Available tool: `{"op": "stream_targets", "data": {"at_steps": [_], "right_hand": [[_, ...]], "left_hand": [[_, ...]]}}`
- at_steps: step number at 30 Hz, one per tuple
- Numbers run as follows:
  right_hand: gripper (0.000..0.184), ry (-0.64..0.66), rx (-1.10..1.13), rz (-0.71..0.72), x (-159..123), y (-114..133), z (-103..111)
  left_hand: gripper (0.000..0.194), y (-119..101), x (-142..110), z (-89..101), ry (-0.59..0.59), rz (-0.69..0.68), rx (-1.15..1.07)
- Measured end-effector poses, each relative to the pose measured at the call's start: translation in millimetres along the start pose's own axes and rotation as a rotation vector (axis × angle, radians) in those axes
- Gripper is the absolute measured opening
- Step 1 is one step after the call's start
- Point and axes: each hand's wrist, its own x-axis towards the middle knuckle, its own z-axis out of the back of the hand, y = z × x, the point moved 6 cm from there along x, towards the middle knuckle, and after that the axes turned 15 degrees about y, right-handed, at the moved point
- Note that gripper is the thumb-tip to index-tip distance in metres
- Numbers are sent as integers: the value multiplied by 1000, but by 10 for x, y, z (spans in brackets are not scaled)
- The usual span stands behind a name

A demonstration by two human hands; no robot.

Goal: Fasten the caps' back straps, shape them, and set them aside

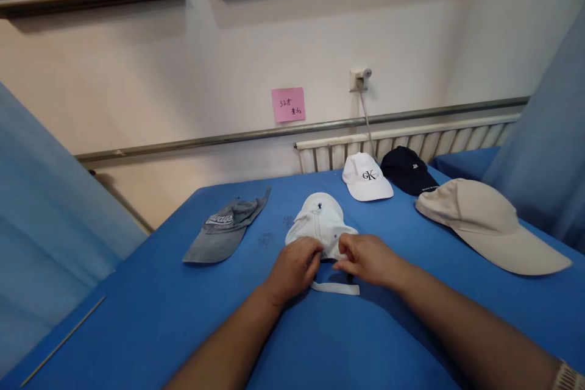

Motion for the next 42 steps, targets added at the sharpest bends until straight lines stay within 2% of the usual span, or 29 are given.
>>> {"op": "stream_targets", "data": {"at_steps": [4, 10, 15, 21, 24, 26, 28, 32, 34, 38, 42], "right_hand": [[40, 132, -44, -45, 6, -57, -53], [33, 156, -98, -47, -11, -42, -130], [40, 145, -129, -63, -10, 15, -139], [26, 126, -188, -114, 5, 93, -168], [17, 122, -173, -119, -10, 53, -185], [11, 123, -90, -94, 1, -22, -203], [8, 130, 97, -38, 44, -116, -230], [20, 148, 762, 43, 180, -277, -289], [30, 118, 1014, 64, 227, -289, -288], [41, 15, 1227, 90, 239, -225, -265], [44, 1, 1300, 132, 236, -149, -298]], "left_hand": [[15, 37, 4, -1, 18, 18, -18], [13, 3, 26, -23, 64, 24, -36], [14, 7, 25, -38, 63, 26, -60], [14, 33, 35, -74, 78, 26, -80], [14, 30, 35, -83, 88, 23, -81], [14, 36, 32, -83, 85, 32, -81], [14, 44, 30, -84, 81, 44, -77], [16, 39, 22, -65, 44, 50, -77], [17, 12, 15, -40, 14, 35, -100], [20, -70, 11, 3, -18, -17, -139], [20, -98, 27, -6, -3, -16, -112]]}}
